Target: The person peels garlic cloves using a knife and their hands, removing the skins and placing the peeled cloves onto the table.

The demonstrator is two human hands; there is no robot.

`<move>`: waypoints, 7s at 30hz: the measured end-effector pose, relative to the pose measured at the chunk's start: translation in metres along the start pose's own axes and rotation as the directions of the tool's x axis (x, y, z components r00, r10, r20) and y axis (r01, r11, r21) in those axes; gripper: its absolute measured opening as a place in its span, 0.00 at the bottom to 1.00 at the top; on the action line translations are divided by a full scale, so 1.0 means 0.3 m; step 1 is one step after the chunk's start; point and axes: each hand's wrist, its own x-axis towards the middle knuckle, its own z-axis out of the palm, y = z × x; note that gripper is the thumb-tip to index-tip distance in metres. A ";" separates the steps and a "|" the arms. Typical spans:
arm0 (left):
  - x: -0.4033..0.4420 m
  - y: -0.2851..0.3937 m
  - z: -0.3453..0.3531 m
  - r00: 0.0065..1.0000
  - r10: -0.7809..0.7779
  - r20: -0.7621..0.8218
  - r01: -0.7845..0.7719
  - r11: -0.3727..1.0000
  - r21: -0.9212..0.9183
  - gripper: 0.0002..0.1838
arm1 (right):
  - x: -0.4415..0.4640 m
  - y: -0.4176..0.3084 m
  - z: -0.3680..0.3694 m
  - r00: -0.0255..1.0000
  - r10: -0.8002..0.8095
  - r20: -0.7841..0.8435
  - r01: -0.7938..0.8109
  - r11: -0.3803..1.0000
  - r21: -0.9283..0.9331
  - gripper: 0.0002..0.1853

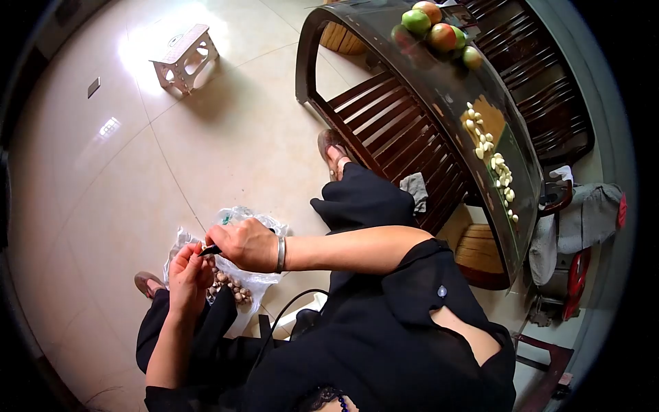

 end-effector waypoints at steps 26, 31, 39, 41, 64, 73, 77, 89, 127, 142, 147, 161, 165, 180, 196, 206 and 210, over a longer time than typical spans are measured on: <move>-0.003 -0.006 -0.007 0.999 0.031 -0.033 -0.028 0.995 0.098 0.07 | 0.000 -0.003 0.002 0.996 -0.025 0.080 0.024 1.000 0.008 0.09; -0.004 -0.008 0.008 0.991 0.092 -0.096 -0.074 0.982 0.177 0.05 | 0.003 -0.012 -0.015 0.992 -0.026 0.121 0.026 1.000 -0.002 0.09; 0.002 0.005 -0.011 0.990 0.125 -0.059 -0.123 0.992 0.035 0.08 | 0.011 -0.026 -0.019 0.998 -0.013 0.060 0.006 0.993 0.116 0.11; -0.003 0.006 -0.009 0.993 0.088 -0.074 -0.089 0.996 -0.014 0.08 | 0.026 -0.034 -0.027 0.996 0.057 0.063 -0.070 0.973 0.222 0.11; -0.005 0.016 -0.010 0.999 -0.044 0.018 0.045 0.994 -0.104 0.08 | 0.044 -0.022 -0.037 0.999 -0.035 0.003 0.033 0.976 0.217 0.11; 0.001 0.003 -0.033 0.999 -0.035 0.018 0.038 0.980 -0.194 0.06 | 0.035 -0.028 -0.027 0.997 -0.027 0.071 0.015 0.985 0.171 0.11; -0.002 0.020 -0.026 0.999 -0.049 0.005 0.049 0.972 -0.232 0.06 | 0.037 -0.038 -0.032 0.994 0.092 0.050 -0.104 0.926 0.362 0.08; -0.006 0.030 -0.016 0.999 0.022 -0.025 -0.024 0.996 -0.081 0.10 | 0.059 -0.050 -0.054 0.925 0.319 0.205 -0.376 0.842 0.387 0.10; -0.037 0.069 0.006 0.963 0.264 0.062 -0.271 0.930 0.249 0.10 | 0.056 -0.037 -0.068 0.907 0.274 0.320 -0.403 0.339 0.850 0.11; -0.012 0.051 -0.029 0.995 0.089 0.048 -0.086 0.994 -0.064 0.12 | 0.062 -0.039 -0.092 0.801 0.345 0.489 -0.582 0.257 0.772 0.09; -0.007 0.044 -0.033 0.991 0.067 0.117 -0.038 0.972 -0.233 0.13 | 0.047 -0.029 -0.071 0.911 0.294 0.289 -0.412 0.602 0.684 0.11; -0.018 0.063 -0.033 0.985 0.053 0.163 -0.038 0.995 -0.093 0.10 | 0.064 -0.039 -0.082 0.959 0.118 0.256 -0.180 0.956 0.233 0.16; -0.014 0.051 -0.026 0.983 0.093 0.156 -0.076 0.990 -0.116 0.09 | 0.063 -0.038 -0.082 0.962 0.119 0.246 -0.178 0.955 0.237 0.18; -0.006 0.063 -0.029 0.967 0.065 0.244 -0.057 0.998 -0.041 0.09 | 0.060 -0.025 -0.089 0.975 0.043 0.218 -0.087 0.977 0.196 0.19; -0.009 0.072 -0.030 0.969 0.068 0.238 -0.078 0.996 0.036 0.08 | 0.063 -0.032 -0.097 0.970 0.008 0.241 -0.047 0.987 0.156 0.19; -0.005 0.063 -0.035 0.975 0.031 0.218 -0.026 0.999 -0.027 0.10 | 0.058 -0.046 -0.100 0.992 0.063 0.108 -0.092 0.952 0.292 0.16; -0.002 0.044 -0.024 0.989 0.037 0.144 -0.032 0.999 -0.033 0.08 | 0.059 -0.049 -0.091 0.999 0.053 0.012 -0.053 0.914 0.403 0.15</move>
